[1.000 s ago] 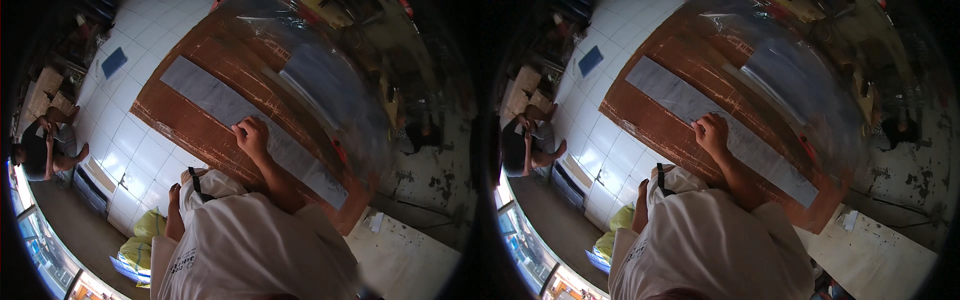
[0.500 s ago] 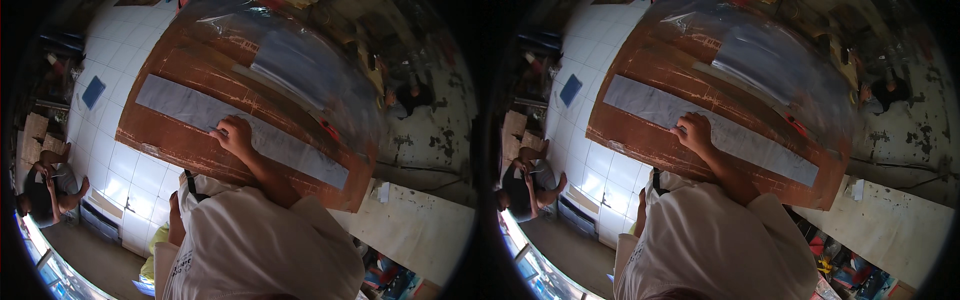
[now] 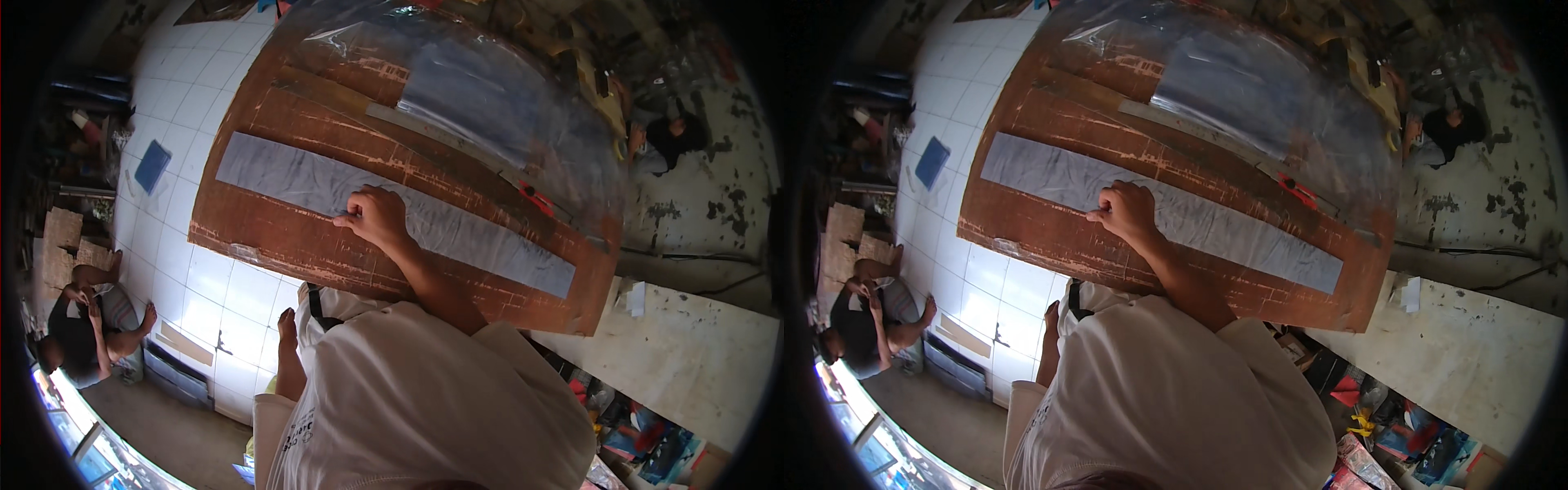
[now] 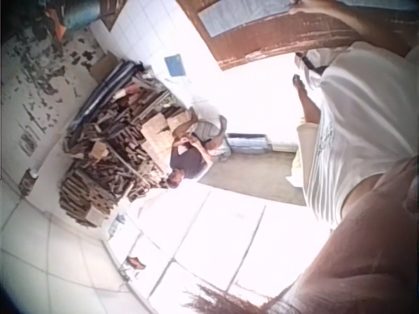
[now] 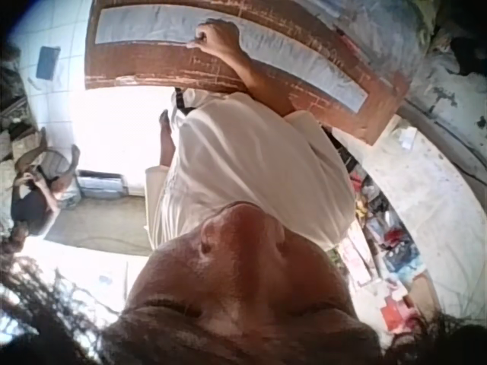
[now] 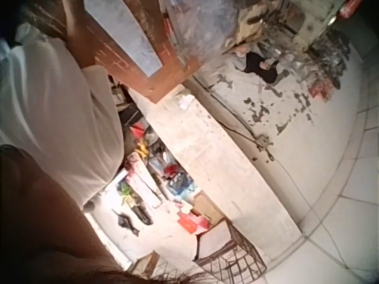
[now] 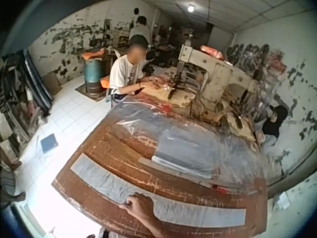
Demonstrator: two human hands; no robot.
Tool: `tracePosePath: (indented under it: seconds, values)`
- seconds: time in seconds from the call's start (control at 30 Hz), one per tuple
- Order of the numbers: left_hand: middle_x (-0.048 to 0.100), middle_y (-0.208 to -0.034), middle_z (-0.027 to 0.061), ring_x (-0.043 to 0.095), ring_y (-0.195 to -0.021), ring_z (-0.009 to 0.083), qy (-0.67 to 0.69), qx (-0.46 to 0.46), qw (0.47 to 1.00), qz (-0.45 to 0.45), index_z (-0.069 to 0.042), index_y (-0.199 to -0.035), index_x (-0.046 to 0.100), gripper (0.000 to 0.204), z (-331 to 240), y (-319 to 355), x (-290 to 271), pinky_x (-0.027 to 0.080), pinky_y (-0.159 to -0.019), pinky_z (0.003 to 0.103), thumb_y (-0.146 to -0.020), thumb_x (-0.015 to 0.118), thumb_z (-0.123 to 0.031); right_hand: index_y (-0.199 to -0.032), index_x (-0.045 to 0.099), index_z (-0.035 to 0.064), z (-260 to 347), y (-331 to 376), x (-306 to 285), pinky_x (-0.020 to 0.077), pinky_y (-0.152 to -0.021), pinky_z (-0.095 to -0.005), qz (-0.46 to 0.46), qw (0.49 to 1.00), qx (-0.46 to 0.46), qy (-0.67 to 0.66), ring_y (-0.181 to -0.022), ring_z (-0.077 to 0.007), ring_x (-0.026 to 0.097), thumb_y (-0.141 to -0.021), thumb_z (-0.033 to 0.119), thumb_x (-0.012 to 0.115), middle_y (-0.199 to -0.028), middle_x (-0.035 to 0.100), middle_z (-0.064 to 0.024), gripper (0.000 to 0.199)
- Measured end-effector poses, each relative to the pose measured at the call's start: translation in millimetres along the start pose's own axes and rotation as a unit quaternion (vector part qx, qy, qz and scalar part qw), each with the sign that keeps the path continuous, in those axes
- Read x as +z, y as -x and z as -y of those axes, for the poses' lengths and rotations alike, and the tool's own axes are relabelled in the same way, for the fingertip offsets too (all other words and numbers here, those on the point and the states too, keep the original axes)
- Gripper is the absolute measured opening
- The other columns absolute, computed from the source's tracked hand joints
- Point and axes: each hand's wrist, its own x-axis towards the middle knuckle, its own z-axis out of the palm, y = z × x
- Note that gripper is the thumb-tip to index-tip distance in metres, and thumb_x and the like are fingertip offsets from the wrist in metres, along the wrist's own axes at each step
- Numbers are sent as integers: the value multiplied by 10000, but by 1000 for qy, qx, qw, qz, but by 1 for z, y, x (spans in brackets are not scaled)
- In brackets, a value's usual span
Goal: The person cuts plastic sheets on a table using a utility knife and a ruler. The person then folds and stacks the cut plastic strips, places some onto a bag on the floor, and measures and cuts additional plastic sheets on the table.
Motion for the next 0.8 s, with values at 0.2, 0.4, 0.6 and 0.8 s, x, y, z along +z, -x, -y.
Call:
tracePosePath:
  seconds: [0.2,0.4,0.6,0.8]
  values:
    - [591,-1289,123,580,-1152,257,-24,-24,999,-5,-103,-1403,454,525,-25,44,19,409,-959,422,-961,574,-359,-632,611,91,4,1,-5,455,-553,-386,6,1000,5,16,-596,-250,599,-634,446,839,-645,599,-48,422]
    - [517,-1405,94,558,-1206,285,170,-29,983,-60,-180,-1463,367,555,-72,47,3,355,-988,524,-977,530,-394,-670,592,29,-5,9,-2,423,-531,-382,-88,995,-3,-51,-558,-270,555,-832,317,736,-617,543,-112,360]
    - [596,-1276,189,561,-1186,330,124,253,859,-426,-32,-1341,504,433,-229,36,-26,427,-996,474,-947,561,-203,-709,572,-3,-51,73,-80,391,-505,-328,-280,951,93,-94,-540,-222,512,-880,137,688,-617,524,-119,250]
    - [591,-1247,165,559,-1159,288,23,543,661,-517,31,-1227,557,328,-423,122,46,388,-1052,452,-921,593,-80,-1021,697,14,-209,191,-190,504,-718,-394,-438,827,290,197,-815,-290,652,-872,323,686,-887,684,-162,343]
